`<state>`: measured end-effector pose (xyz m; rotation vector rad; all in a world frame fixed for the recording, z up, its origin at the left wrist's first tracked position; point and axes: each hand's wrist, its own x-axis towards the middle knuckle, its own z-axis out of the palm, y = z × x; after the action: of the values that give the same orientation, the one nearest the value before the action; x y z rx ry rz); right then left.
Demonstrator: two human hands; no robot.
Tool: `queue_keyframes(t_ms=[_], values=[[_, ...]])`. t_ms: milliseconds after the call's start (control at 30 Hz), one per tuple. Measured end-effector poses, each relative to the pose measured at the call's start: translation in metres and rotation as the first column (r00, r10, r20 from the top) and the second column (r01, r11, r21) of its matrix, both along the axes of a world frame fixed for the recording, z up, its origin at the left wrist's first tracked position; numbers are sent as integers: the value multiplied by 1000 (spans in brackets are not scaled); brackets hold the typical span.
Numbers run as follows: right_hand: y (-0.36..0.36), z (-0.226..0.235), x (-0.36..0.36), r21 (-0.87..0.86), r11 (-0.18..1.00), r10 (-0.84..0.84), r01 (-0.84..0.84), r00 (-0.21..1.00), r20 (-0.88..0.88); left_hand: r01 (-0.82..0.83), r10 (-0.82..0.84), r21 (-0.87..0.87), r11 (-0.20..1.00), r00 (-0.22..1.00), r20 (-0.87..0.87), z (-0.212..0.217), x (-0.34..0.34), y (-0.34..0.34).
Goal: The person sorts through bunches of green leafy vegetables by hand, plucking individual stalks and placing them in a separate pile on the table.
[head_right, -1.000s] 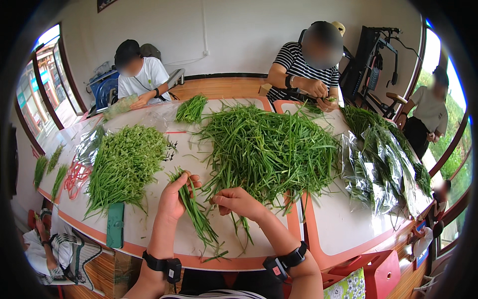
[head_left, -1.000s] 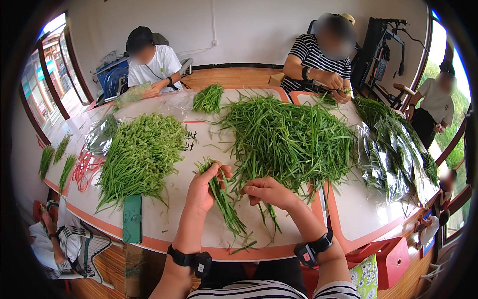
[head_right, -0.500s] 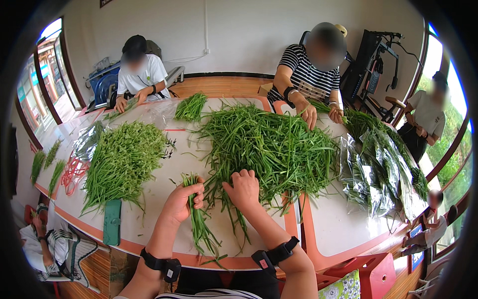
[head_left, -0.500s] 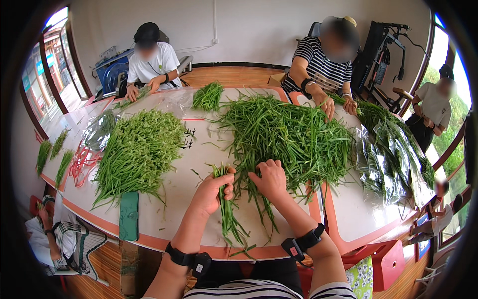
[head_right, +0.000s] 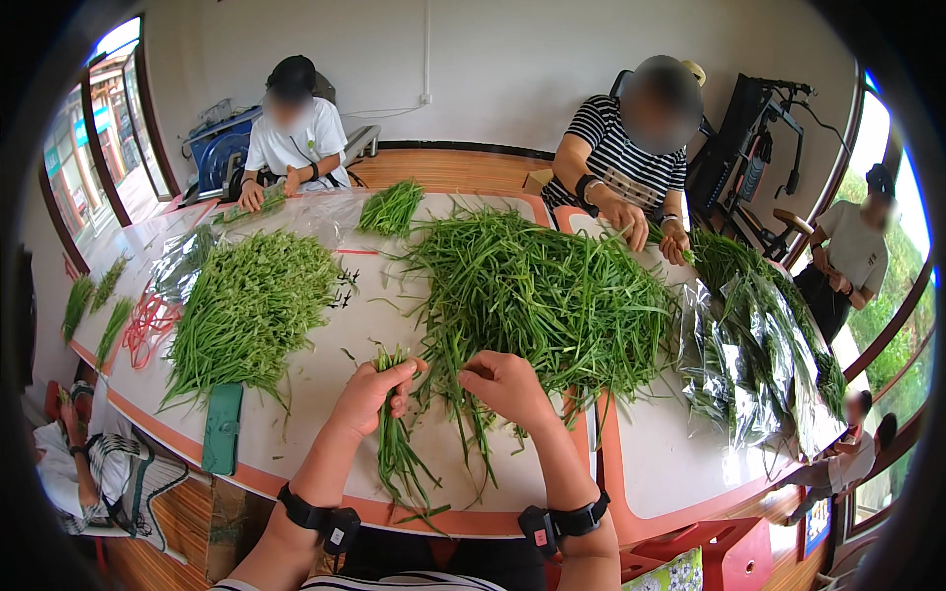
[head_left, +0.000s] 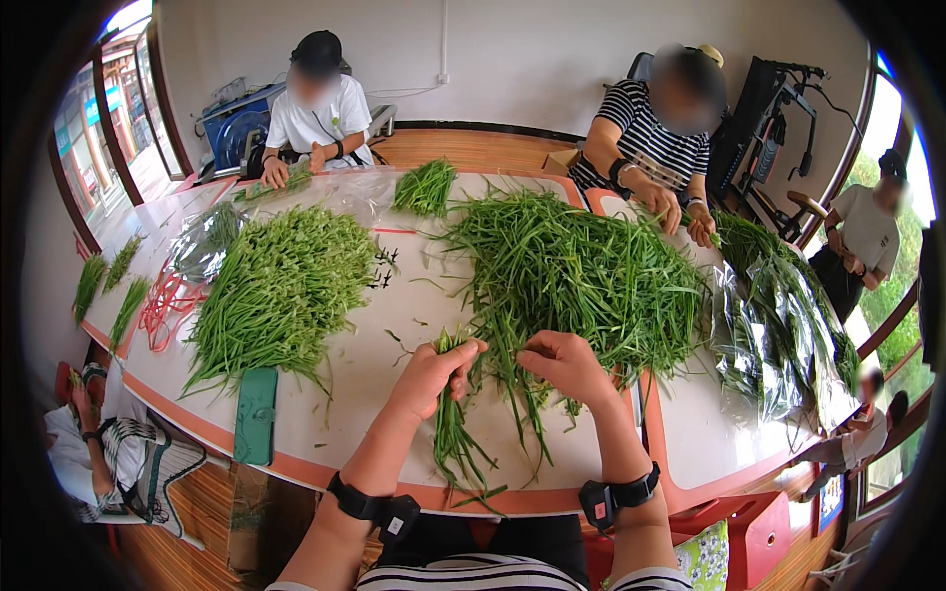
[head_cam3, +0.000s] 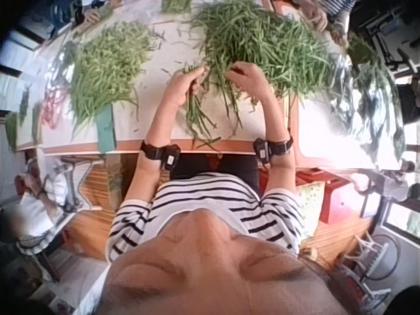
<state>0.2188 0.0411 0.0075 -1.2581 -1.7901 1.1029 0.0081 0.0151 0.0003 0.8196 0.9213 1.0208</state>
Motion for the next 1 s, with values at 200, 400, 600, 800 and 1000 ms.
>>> queue_keyframes(t_ms=[200,400,600,800,1000], values=[[5,-9,24,325,937,-284,129,823,491,-19,19,5,1000,999,26,0,-2,1],[-1,-21,-25,664,748,-365,16,845,391,7,-7,24,1000,1000,26,1,-2,0],[9,-50,-33,588,809,-383,21,777,500,4,-4,12,1000,999,50,2,-1,0],[8,-25,-17,481,849,-354,219,911,209,20,-19,18,1000,998,-56,-6,-2,4],[-18,-3,-25,214,974,-71,74,997,-21,106,-108,-123,987,994,-10,-7,-1,5]])
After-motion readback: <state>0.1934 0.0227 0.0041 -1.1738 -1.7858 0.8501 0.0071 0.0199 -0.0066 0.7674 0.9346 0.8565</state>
